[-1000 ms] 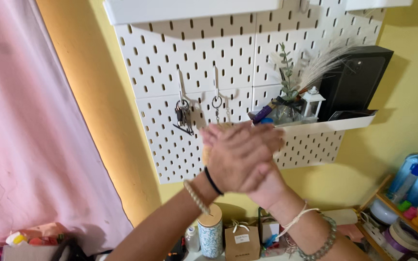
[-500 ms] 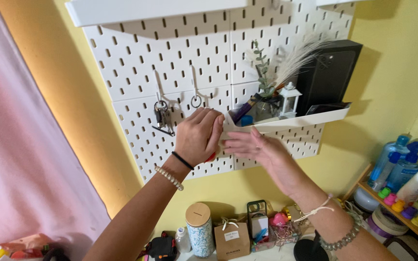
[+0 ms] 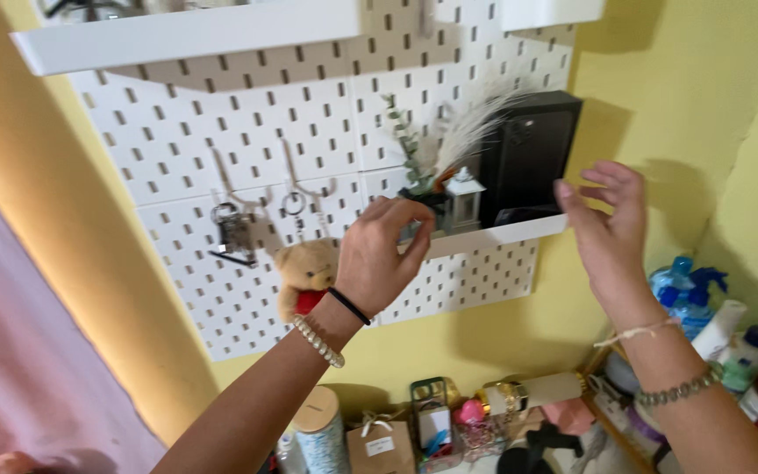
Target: The person organizes a cluttered desk by hanging keys on a pegboard, placing small bottles into a wall-mounted basket, and arranging various items like a cloth, a cap, and small boxes on the desk surface.
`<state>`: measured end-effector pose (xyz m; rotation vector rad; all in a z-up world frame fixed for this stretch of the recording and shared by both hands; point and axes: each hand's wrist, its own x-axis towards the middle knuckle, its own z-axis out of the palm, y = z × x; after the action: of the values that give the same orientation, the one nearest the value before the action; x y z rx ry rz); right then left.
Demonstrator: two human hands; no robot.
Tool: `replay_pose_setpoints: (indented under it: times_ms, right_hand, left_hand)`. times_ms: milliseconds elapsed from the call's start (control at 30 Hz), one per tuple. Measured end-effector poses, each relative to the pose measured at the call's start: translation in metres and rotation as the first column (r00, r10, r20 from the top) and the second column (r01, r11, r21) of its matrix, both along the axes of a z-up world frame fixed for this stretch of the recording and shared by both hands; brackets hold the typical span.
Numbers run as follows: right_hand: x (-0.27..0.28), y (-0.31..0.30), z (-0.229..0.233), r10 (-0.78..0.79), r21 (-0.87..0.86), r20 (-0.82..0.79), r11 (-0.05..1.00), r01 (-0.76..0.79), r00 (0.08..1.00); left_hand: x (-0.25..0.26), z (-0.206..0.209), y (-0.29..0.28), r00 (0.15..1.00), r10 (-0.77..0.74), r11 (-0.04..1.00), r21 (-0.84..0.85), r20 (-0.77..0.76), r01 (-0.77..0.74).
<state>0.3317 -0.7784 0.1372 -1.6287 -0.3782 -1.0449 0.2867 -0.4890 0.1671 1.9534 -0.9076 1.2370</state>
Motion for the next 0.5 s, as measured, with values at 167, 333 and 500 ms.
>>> replay_pose_setpoints:
  times_ms: [167, 333, 500]
  right_hand:
    - [0.034, -0.027, 0.025, 0.312, -0.066, -0.213, 0.941, -0.332, 0.926]
    - [0.058, -0.041, 0.033, 0.423, 0.01, -0.358, 0.893, -0.45, 0.832]
    - [0.082, -0.055, 0.028, 0.485, -0.008, -0.362, 0.852, -0.523, 0.796]
  left_hand:
    - [0.029, -0.001, -0.025, 0.987, -0.036, 0.988, -0.155, -0.158, 0.011]
    - [0.055, -0.006, -0.035, 0.974, 0.135, 0.925, -0.329, -0.181, -0.19]
    - [0.069, -0.005, -0.036, 0.893, 0.347, 0.879, -0.232, -0.288, -0.416]
